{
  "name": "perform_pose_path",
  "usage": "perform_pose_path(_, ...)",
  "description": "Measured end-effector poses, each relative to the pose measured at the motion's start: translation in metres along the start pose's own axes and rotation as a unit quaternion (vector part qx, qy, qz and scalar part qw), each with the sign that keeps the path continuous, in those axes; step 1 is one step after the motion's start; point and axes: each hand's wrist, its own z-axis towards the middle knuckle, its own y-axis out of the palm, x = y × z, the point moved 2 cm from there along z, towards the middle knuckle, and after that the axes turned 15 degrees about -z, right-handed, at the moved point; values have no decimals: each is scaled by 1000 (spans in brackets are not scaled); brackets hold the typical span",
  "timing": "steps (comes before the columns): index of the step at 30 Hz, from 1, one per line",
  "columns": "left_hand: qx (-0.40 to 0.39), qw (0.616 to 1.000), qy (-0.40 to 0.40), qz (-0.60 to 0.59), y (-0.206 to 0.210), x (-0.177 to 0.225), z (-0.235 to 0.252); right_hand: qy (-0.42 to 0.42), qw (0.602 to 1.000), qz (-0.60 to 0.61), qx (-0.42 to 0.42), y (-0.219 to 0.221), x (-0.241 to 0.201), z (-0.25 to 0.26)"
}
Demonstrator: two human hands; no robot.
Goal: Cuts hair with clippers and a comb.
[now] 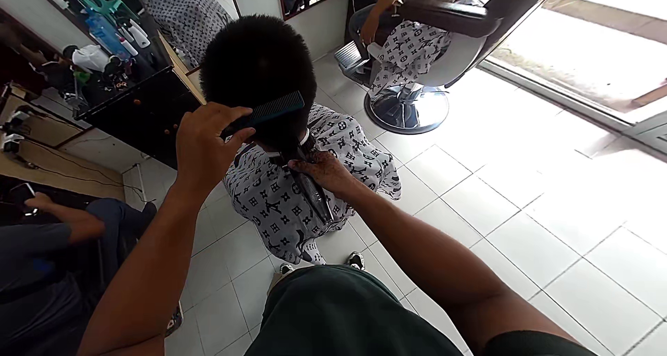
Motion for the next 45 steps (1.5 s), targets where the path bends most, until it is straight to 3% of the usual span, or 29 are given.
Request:
perform_pose_path(4,1,1000,5,4,1,2,-1,-91,995,-11,42,2,-7,-3)
perform_pose_path(9,5,1000,0,9,0,4,-2,4,1000,-7,-3,-2,-2,-2)
perform_pose_path(14,2,1000,-5,10,4,1,-4,-117,992,-15,47,-1,-11,-8)
perform_pose_path(18,-3,1000,-11,11,3,3,-5,-14,999,-51,8,-7,-2,-6)
perform_pose_path(23,-5,1000,-20,9,7,0,-7,-145,987,20,60,-3,-16,-4)
perform_pose_path(28,-3,1000,-16,14,2,5,-6,-18,999,-49,12,-8,0,0)
perform_pose_path(33,-15,999,-30,19,8,-1,-7,-154,987,19,52,-10,-16,-10)
perform_pose_path(38,-10,997,39,67,5,11,-12,-13,997,63,-40,-18,42,-19)
perform_pose_path(40,-45,994,22,94,20,8,-20,35,990,131,-48,-22,57,-23)
perform_pose_path(43,-106,989,5,100,46,10,-31,65,983,160,-57,-35,60,-20)
perform_pose_path(45,-75,994,7,78,43,29,-24,61,986,140,-68,-43,56,-12)
